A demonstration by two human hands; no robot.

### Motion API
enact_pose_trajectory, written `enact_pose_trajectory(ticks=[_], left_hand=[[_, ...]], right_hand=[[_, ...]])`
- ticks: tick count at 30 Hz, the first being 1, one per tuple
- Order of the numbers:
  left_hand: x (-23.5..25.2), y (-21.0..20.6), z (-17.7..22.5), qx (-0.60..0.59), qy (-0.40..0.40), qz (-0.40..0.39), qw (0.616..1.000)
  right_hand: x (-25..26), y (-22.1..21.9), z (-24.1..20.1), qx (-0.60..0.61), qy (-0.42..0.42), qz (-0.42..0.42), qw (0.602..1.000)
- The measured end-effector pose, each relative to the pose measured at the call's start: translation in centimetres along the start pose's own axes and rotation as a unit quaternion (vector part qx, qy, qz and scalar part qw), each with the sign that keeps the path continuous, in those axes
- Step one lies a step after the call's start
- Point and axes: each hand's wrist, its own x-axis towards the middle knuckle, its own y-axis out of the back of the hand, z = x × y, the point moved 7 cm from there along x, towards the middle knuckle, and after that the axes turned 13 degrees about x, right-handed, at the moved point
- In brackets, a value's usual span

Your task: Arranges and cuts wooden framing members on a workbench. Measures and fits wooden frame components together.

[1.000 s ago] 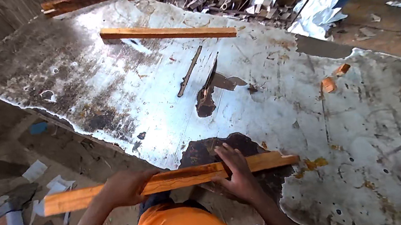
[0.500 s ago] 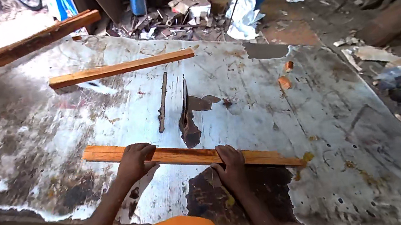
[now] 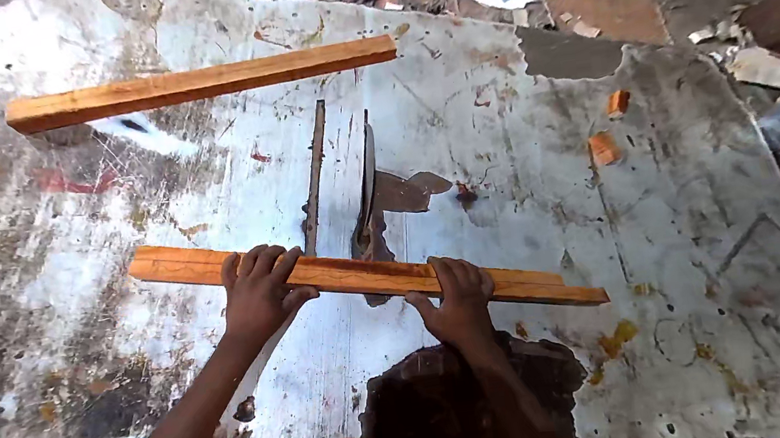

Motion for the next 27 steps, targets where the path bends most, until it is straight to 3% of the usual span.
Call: enact_pose_trajectory(ticks=[12,27], left_hand=[[7.2,-0.4,-0.5,0.011,-0.044,-0.062,0.997],[8.6,-0.6,-0.6,0.011,-0.041,-0.064,0.997]], right_hand=[[6.6,0.8,0.9,-0.026,-0.013,-0.040,0.999],[8.7,1.2,1.2,-0.010,-0.003,-0.038,0.999]])
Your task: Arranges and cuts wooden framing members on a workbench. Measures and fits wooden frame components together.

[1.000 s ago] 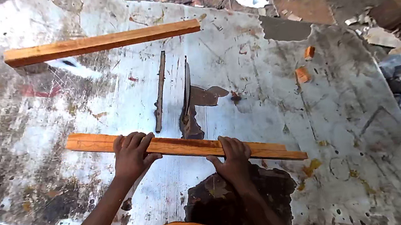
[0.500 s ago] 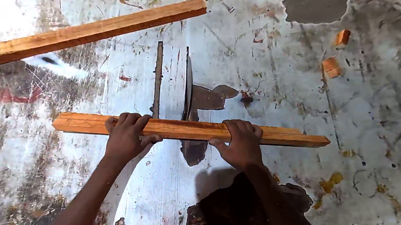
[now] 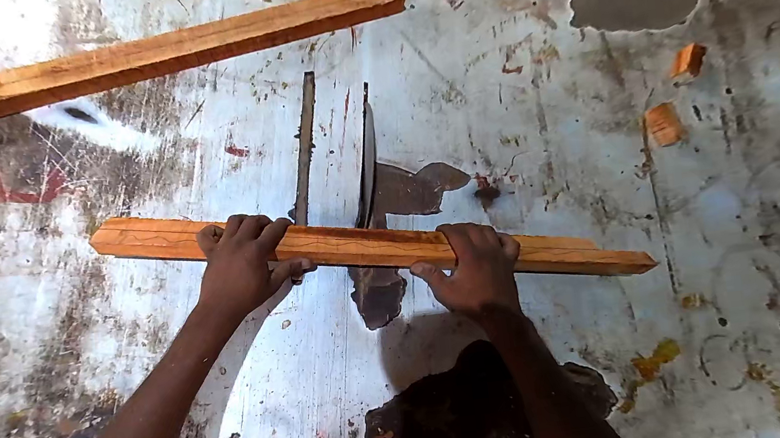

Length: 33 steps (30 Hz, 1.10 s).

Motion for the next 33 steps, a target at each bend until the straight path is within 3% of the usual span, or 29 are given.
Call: enact_pose_trajectory(ticks=[33], left_hand=[[0.95,-0.06,-0.28,0.002,0.004,0.000,1.000]], right_hand=[[0.93,-0.03,0.25,0.007,0.002,-0.001,1.000]])
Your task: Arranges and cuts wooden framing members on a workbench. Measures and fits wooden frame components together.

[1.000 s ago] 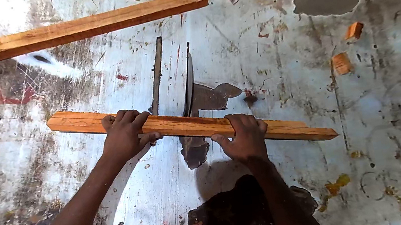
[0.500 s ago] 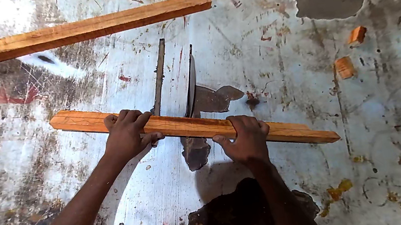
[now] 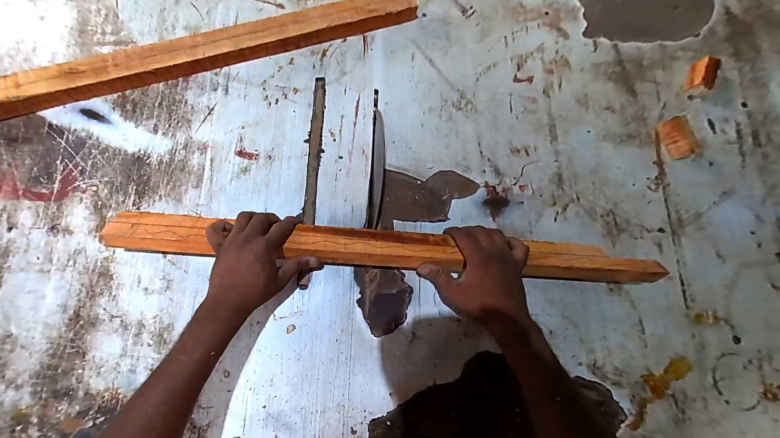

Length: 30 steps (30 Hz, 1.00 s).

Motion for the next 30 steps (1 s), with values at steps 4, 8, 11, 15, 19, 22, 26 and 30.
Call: enact_pose_trajectory(ticks=[4,8,11,15,19,22,26,30], left_hand=[[0.2,-0.1,-0.1,-0.003,0.000,0.001,1.000],[0.4,-0.1,-0.1,-0.005,0.001,0.004,1.000],[0.6,0.1,-0.1,-0.006,-0.001,0.004,1.000],[0.9,-0.1,-0.2,-0.003,-0.001,0.009,1.000],[1.3,0.1,-0.3,-0.005,-0.001,0.001,1.000],[1.4,0.1,-0.3,-0.006,0.002,-0.009,1.000],[1.6,0.1,-0.3,-0.001,0.000,-0.009,1.000],[1.8,0.2,-0.4,-0.003,-0.001,-0.014,1.000]], right_hand=[[0.2,0.0,0.0,-0.007,-0.003,-0.004,1.000],[0.4,0.0,0.1,-0.007,-0.003,-0.003,1.000],[0.6,-0.1,0.2,-0.006,-0.001,-0.001,1.000],[0.9,0.0,0.2,-0.007,-0.004,-0.004,1.000],[1.2,0.2,0.1,-0.002,0.000,-0.002,1.000],[1.3,0.2,0.2,-0.001,-0.001,-0.002,1.000],[1.5,0.2,0.2,-0.001,-0.003,-0.005,1.000],[1.7,0.2,0.2,-0.003,-0.005,-0.009,1.000]])
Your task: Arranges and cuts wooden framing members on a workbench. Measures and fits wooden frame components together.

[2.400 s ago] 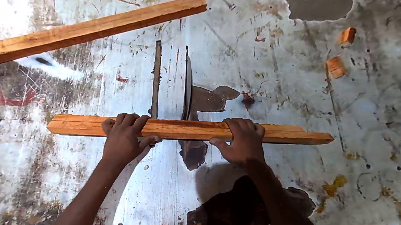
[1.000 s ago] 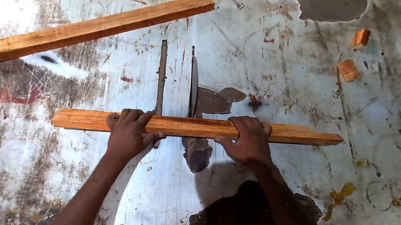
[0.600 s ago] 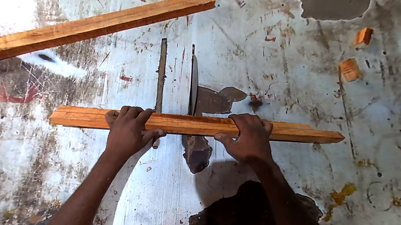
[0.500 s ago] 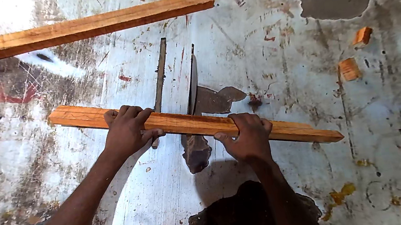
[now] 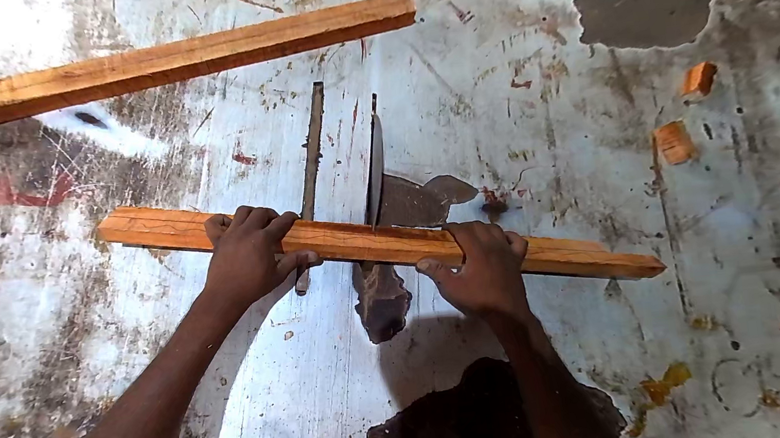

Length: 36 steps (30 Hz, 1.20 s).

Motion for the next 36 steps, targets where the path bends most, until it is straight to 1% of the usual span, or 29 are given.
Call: enact_pose_trajectory(ticks=[8,20,36], left_hand=[[0.3,0.0,-0.1,-0.005,-0.002,-0.003,1.000],[1.0,0.4,-0.1,-0.013,0.000,-0.033,0.999],[1.3,0.6,-0.2,-0.016,-0.001,-0.034,0.999]], right_hand=[[0.4,-0.1,0.2,0.000,-0.003,-0.009,1.000],[1.0,0.4,0.1,0.012,-0.009,-0.030,0.999],[1.5,0.5,0.0,0.014,-0.019,-0.042,0.999]])
